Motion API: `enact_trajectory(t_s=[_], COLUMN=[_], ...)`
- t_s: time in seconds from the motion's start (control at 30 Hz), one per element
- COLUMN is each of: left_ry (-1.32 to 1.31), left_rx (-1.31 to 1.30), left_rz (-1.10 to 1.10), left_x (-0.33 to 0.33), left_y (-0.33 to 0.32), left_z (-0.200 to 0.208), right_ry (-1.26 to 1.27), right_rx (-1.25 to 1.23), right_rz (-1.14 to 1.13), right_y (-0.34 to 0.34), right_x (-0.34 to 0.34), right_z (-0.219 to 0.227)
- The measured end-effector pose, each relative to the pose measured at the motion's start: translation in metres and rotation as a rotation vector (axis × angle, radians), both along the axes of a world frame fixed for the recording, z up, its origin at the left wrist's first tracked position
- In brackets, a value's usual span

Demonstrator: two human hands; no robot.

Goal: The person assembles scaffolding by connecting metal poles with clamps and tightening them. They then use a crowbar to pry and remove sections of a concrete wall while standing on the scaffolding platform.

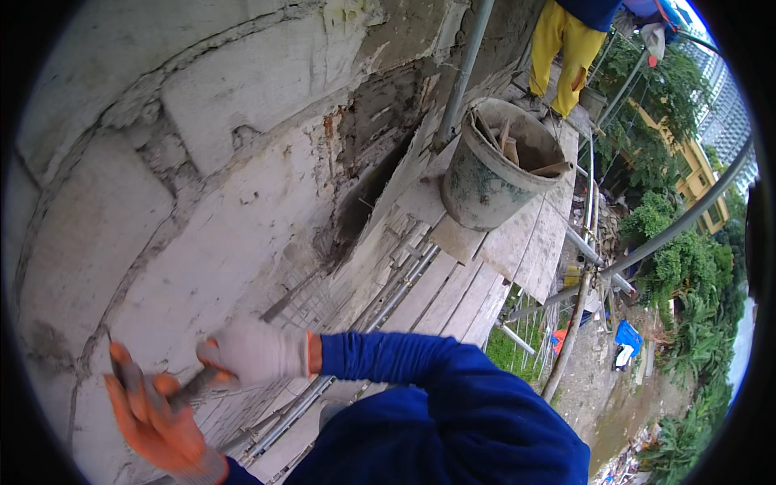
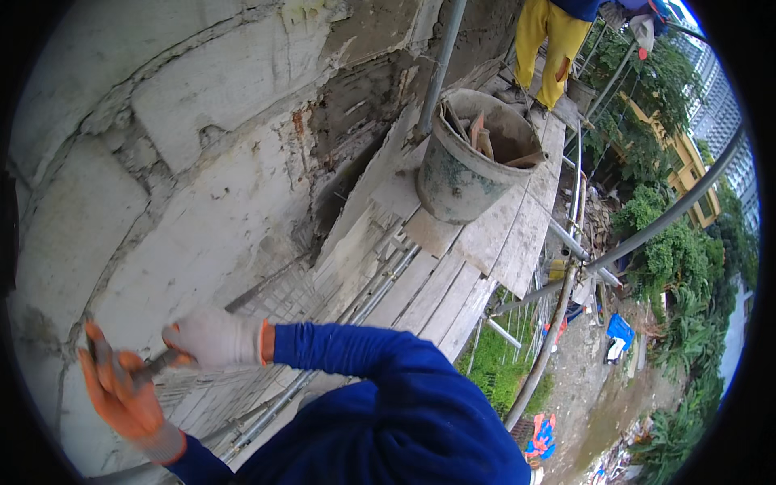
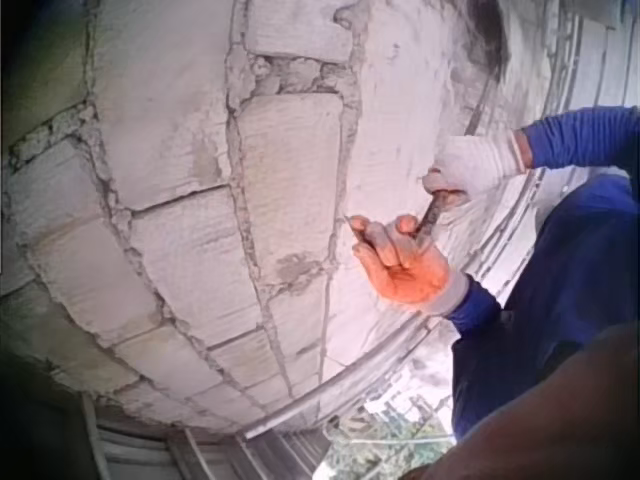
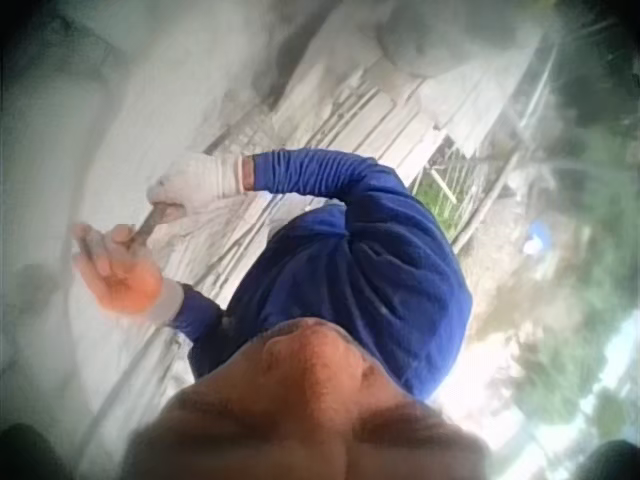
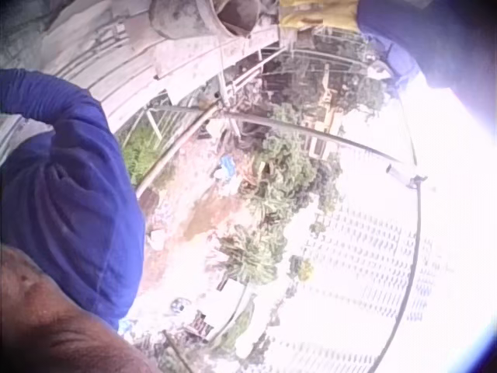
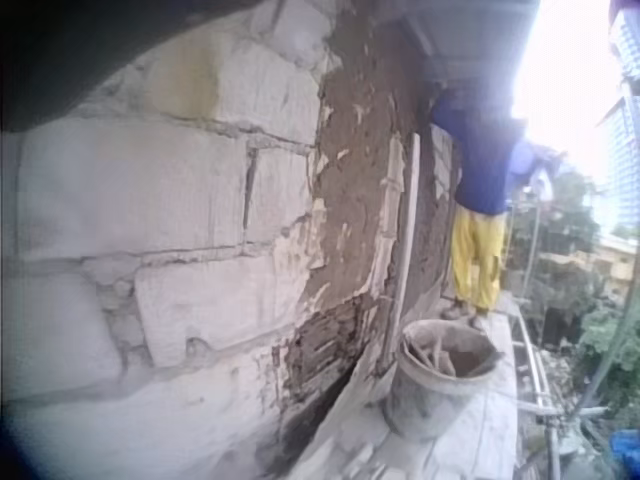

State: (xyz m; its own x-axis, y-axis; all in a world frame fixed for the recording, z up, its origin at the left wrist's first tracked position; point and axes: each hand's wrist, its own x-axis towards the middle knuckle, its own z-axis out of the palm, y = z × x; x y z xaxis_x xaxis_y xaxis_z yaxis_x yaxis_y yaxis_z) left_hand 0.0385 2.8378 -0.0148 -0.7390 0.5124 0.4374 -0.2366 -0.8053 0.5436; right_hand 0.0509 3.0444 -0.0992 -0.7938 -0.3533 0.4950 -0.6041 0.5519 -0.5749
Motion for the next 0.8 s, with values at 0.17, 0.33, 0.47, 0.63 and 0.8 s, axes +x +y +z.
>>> enact_trajectory(t_s=[0.17,0.33,0.47,0.63,0.8], left_ry=[-0.020,0.413,0.346,0.561,0.829], left_rx=[0.003,-0.725,-0.790,-1.030,-1.245], left_rz=[0.268,0.716,0.136,0.077,0.150], left_x=[0.002,-0.004,-0.022,-0.031,-0.049], left_y=[0.006,0.052,0.134,0.257,0.379], left_z=[0.047,-0.042,-0.131,-0.138,-0.149], right_ry=[0.201,-0.118,0.219,0.438,0.649], right_rx=[-0.081,-0.701,-0.860,-0.819,0.006], right_rz=[-0.151,-0.343,-0.417,-0.148,-0.541], right_y=[0.019,0.101,0.151,0.227,0.296], right_x=[-0.006,0.065,0.124,0.232,0.363], right_z=[0.093,0.160,0.191,0.252,0.337])
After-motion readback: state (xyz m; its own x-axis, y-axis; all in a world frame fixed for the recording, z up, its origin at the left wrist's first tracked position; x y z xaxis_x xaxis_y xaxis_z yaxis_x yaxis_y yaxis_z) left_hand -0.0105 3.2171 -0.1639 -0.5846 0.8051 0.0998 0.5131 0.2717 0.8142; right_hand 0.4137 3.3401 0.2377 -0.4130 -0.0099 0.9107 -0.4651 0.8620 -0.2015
